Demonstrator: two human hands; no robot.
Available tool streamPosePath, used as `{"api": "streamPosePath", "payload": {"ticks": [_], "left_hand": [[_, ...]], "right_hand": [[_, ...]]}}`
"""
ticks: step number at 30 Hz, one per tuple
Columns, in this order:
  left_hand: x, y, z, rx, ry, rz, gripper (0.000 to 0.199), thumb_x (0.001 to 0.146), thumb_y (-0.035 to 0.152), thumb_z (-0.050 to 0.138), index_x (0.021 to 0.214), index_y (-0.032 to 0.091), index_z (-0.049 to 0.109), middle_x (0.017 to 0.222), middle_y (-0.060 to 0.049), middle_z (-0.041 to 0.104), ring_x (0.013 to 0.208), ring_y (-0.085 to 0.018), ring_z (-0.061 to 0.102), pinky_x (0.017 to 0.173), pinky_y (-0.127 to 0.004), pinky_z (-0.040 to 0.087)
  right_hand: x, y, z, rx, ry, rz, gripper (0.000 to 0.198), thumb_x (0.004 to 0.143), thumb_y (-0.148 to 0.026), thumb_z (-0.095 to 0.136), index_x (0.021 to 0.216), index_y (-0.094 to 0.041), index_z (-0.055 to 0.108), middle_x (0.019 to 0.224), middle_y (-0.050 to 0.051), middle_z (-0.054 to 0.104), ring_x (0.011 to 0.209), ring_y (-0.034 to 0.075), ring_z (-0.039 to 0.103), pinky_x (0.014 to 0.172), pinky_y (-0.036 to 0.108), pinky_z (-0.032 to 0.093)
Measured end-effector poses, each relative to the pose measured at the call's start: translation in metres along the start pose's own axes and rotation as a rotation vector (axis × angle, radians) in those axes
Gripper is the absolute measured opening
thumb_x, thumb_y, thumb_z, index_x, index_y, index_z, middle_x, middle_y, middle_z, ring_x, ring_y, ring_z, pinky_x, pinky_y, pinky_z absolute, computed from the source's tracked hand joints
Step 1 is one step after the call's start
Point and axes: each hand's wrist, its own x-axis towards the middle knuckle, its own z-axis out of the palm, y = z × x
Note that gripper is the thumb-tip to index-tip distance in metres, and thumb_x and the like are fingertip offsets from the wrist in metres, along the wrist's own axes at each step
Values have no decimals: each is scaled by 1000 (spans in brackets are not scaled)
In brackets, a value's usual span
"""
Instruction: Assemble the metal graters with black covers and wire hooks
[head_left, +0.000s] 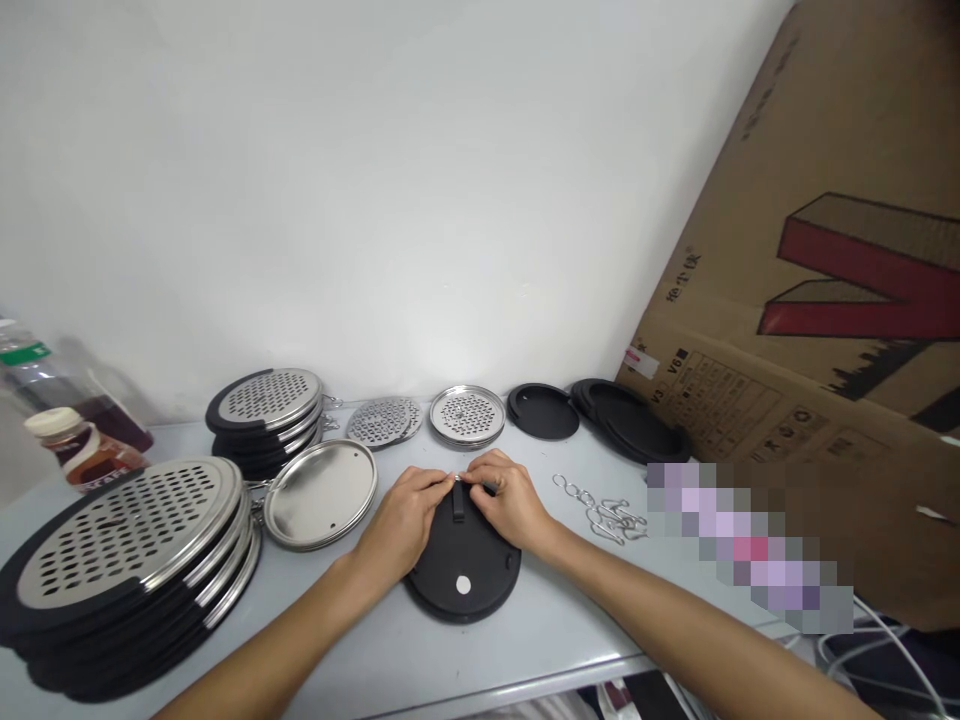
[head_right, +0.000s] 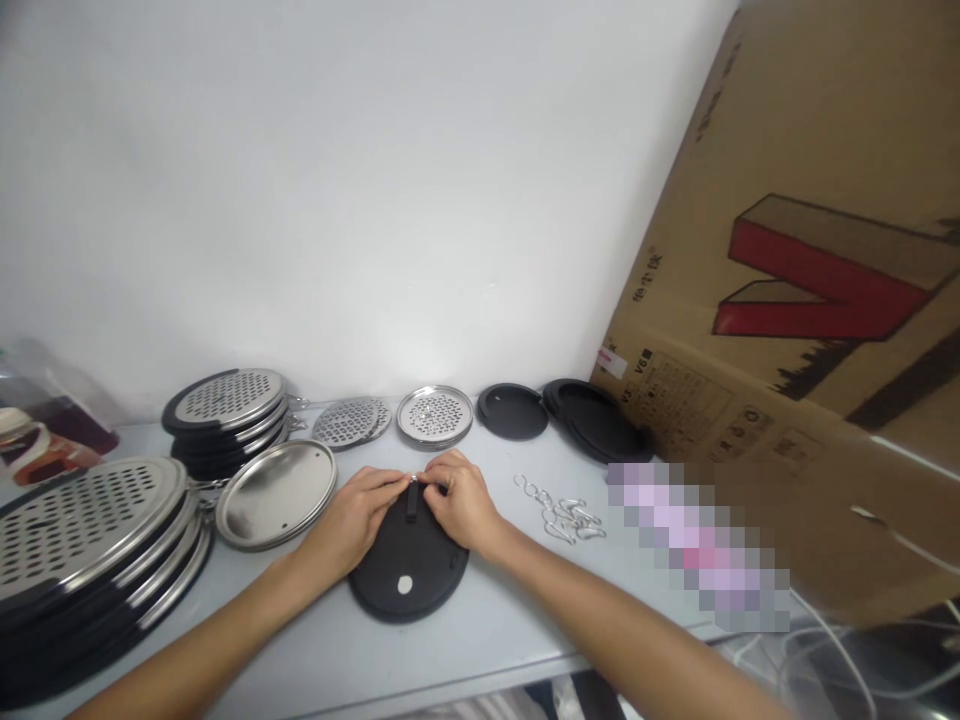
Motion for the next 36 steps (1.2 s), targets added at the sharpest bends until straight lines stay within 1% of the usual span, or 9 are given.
{"api": "streamPosePath", "payload": {"ticks": [8, 16, 22, 30, 36], "left_hand": [[1, 1, -1, -4, -9, 0, 43, 92, 7, 44, 125, 26, 63, 115, -6, 67, 102, -21, 59, 92, -40, 52], [1, -1, 1, -10, 18, 17, 40, 93, 10, 44, 124, 27, 63, 114, -6, 68, 101, -21, 60, 90, -40, 53], [1, 0, 0, -6, -14, -3, 41, 93, 9, 43, 125, 27, 63, 116, -6, 67, 102, -21, 58, 92, -41, 52], [1, 0, 0, -13, -10, 4, 41, 93, 9, 44, 124, 27, 63, 115, -6, 67, 102, -21, 58, 92, -41, 52], [2, 2, -1, -4, -18, 7, 39, 94, 10, 43, 123, 26, 64, 116, -6, 67, 102, -22, 58, 92, -40, 52]], "right_hand": [[0, 0, 0, 2, 5, -2, 33, 75, 1, 56, 82, -24, 76, 82, 3, 70, 83, 19, 61, 80, 34, 51], [0, 0, 0, -2, 14, -10, 31, 75, 1, 56, 80, -24, 75, 81, 3, 69, 84, 19, 61, 80, 33, 51], [0, 1, 0, 4, 11, -2, 31, 75, 1, 56, 80, -23, 75, 82, 3, 69, 84, 20, 61, 80, 33, 50], [-1, 2, 0, -7, 12, -11, 32, 75, 2, 56, 81, -24, 75, 82, 2, 69, 84, 19, 61, 80, 33, 50], [0, 1, 0, -5, 11, 9, 31, 74, 2, 55, 78, -23, 73, 81, 2, 69, 85, 20, 60, 80, 33, 50]]}}
